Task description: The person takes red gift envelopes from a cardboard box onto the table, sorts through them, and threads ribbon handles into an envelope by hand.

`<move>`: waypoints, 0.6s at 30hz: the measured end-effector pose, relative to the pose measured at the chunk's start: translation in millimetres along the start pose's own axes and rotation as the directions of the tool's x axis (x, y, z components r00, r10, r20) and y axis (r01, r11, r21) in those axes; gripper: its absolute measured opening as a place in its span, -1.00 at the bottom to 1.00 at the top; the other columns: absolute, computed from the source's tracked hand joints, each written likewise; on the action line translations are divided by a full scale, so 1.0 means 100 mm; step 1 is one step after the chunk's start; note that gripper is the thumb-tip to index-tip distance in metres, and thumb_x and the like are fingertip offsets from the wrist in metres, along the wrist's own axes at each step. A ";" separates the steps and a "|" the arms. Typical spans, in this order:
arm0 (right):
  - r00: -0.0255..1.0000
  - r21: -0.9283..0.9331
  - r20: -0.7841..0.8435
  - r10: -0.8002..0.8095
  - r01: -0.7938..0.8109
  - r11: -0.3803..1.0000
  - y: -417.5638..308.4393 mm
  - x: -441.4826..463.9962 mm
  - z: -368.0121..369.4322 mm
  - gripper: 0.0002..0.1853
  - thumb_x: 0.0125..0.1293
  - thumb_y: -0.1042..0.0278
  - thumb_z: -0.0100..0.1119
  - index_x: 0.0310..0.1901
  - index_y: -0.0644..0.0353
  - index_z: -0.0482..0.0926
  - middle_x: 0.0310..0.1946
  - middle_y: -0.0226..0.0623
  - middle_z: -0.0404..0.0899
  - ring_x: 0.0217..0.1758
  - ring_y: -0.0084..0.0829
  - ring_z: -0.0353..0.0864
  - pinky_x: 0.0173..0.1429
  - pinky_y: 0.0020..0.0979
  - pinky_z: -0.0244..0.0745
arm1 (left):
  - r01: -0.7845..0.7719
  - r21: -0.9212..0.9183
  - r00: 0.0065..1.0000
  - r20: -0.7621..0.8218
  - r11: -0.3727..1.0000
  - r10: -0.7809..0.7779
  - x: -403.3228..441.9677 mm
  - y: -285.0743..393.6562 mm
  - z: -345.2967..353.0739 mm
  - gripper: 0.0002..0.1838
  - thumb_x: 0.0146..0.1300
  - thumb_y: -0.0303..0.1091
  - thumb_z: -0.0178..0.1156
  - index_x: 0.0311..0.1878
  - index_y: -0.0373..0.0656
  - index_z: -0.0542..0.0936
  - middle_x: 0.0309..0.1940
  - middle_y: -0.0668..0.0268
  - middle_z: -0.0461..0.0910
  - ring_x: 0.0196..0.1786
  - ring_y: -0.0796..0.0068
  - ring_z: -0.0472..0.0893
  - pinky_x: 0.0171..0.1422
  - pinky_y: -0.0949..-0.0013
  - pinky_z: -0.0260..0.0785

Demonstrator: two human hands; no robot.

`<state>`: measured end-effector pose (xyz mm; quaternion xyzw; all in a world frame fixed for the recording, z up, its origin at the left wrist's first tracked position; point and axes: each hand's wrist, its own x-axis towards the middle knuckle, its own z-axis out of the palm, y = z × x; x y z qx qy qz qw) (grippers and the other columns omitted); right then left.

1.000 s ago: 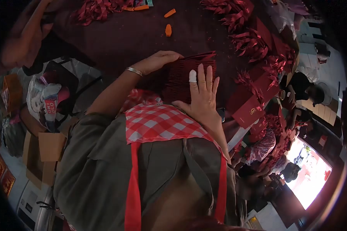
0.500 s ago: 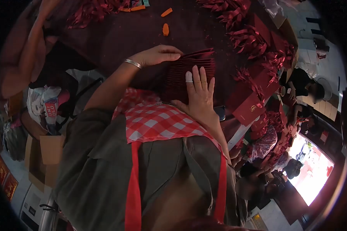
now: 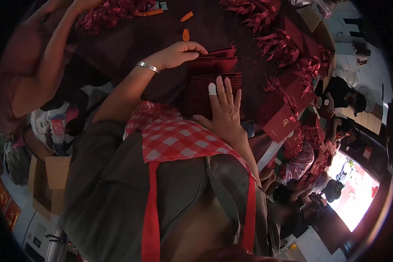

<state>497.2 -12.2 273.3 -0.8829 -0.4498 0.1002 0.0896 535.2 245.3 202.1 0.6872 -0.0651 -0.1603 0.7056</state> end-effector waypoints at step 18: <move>1.000 0.013 -0.010 0.008 -0.008 1.000 -0.01 0.00 0.00 -0.03 0.09 -0.34 0.15 0.33 0.30 0.20 0.44 0.05 -0.08 0.51 0.06 -0.17 0.36 0.35 -0.21 | -0.085 0.509 0.992 -0.036 0.856 0.120 -0.04 0.11 0.10 -0.81 0.31 -0.44 0.06 -0.05 -0.24 0.52 -0.11 0.28 0.52 0.01 0.44 0.51 0.07 0.38 0.39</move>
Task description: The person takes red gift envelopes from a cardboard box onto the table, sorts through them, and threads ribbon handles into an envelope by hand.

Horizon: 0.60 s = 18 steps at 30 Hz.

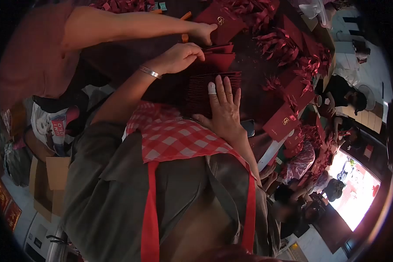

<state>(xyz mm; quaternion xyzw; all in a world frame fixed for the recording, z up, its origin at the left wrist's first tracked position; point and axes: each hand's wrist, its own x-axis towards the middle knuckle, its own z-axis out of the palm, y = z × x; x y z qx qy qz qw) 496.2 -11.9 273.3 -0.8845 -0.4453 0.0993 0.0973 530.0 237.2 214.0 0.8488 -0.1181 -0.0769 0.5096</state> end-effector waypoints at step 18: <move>1.000 -0.027 0.018 -0.009 0.010 1.000 0.02 0.01 0.01 -0.03 0.09 -0.37 0.12 0.32 0.34 0.21 0.44 0.04 -0.11 0.52 0.05 -0.19 0.37 0.34 -0.22 | -0.004 0.005 0.998 0.069 1.000 0.004 -0.05 0.14 0.00 -0.40 -0.01 0.05 0.42 -0.02 -0.17 0.51 0.02 0.24 0.42 0.12 0.26 0.43 0.24 0.18 0.30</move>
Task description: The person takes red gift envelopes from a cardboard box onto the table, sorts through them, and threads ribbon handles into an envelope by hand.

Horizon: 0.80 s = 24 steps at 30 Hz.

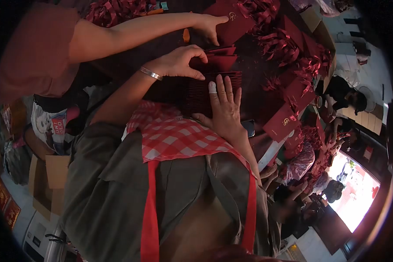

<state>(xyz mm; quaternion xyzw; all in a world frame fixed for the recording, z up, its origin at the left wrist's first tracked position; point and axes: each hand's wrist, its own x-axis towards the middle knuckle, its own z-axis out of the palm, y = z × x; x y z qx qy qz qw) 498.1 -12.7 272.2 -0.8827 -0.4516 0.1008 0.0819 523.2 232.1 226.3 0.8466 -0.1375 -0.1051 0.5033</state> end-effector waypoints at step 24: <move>0.999 0.035 -0.045 0.005 -0.003 0.999 -0.03 -0.01 0.01 -0.05 0.08 -0.34 0.16 0.30 0.33 0.25 0.43 0.05 -0.07 0.51 0.06 -0.15 0.36 0.34 -0.21 | -0.083 -0.005 0.996 -0.043 0.996 0.083 -0.03 -0.03 0.00 -0.70 0.23 -0.27 0.26 -0.05 -0.21 0.51 -0.04 0.25 0.45 0.04 0.31 0.49 0.14 0.28 0.37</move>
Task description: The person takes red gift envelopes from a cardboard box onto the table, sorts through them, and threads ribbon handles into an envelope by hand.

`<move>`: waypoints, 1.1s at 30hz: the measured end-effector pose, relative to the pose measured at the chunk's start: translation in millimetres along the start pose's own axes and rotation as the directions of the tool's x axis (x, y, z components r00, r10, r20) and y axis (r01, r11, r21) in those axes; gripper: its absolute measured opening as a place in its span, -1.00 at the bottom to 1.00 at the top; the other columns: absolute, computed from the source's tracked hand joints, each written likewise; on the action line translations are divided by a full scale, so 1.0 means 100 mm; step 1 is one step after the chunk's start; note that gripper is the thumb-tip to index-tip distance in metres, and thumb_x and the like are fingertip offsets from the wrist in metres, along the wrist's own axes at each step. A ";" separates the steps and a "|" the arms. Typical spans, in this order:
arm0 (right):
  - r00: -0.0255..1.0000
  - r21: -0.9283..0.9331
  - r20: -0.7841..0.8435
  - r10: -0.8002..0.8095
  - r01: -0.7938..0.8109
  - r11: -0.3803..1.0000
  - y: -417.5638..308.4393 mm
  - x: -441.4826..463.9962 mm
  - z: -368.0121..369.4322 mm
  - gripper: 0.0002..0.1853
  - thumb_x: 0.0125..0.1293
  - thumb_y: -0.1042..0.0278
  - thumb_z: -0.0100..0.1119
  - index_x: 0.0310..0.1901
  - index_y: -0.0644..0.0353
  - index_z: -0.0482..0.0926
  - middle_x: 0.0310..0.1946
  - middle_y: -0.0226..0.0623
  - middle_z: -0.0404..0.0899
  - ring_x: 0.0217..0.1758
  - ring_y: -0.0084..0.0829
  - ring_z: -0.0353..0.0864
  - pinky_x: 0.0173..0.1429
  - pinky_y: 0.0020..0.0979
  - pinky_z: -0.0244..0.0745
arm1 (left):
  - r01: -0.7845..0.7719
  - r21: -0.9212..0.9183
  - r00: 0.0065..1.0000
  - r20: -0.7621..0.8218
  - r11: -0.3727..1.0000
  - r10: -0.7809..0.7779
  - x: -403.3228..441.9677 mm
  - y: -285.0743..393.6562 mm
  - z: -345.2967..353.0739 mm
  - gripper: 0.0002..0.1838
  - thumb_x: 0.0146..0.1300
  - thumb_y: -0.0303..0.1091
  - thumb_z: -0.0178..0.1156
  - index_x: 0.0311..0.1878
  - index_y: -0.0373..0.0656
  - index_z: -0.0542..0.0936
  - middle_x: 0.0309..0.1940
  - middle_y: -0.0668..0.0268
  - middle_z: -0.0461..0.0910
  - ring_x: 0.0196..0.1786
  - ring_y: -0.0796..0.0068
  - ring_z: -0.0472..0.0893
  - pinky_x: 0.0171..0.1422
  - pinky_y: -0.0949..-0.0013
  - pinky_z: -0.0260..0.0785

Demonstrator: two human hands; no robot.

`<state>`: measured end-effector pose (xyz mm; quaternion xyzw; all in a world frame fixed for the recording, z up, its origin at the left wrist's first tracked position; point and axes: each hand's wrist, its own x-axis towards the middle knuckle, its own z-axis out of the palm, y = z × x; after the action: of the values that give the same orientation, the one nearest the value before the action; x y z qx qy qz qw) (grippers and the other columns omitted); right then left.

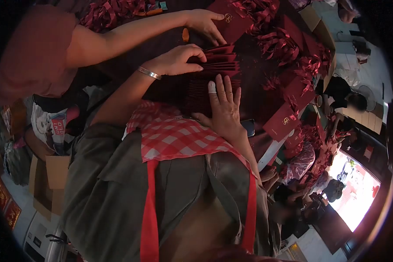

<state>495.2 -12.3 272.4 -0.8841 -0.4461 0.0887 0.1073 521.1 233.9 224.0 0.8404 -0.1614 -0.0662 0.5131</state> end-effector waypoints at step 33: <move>1.000 0.010 0.005 0.021 -0.021 1.000 0.00 0.00 -0.01 -0.06 0.08 -0.29 0.21 0.33 0.26 0.21 0.41 0.02 -0.05 0.49 0.13 -0.18 0.39 0.30 -0.22 | 0.127 -0.087 0.986 0.120 0.988 -0.116 0.01 0.12 -0.04 -0.81 0.33 -0.38 0.07 -0.06 -0.15 0.58 0.02 0.25 0.42 0.14 0.33 0.44 0.17 0.30 0.32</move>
<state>495.0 -12.5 273.3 -0.8880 -0.4366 0.0942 0.1097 520.5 231.5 236.8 0.8183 -0.1356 -0.1532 0.5372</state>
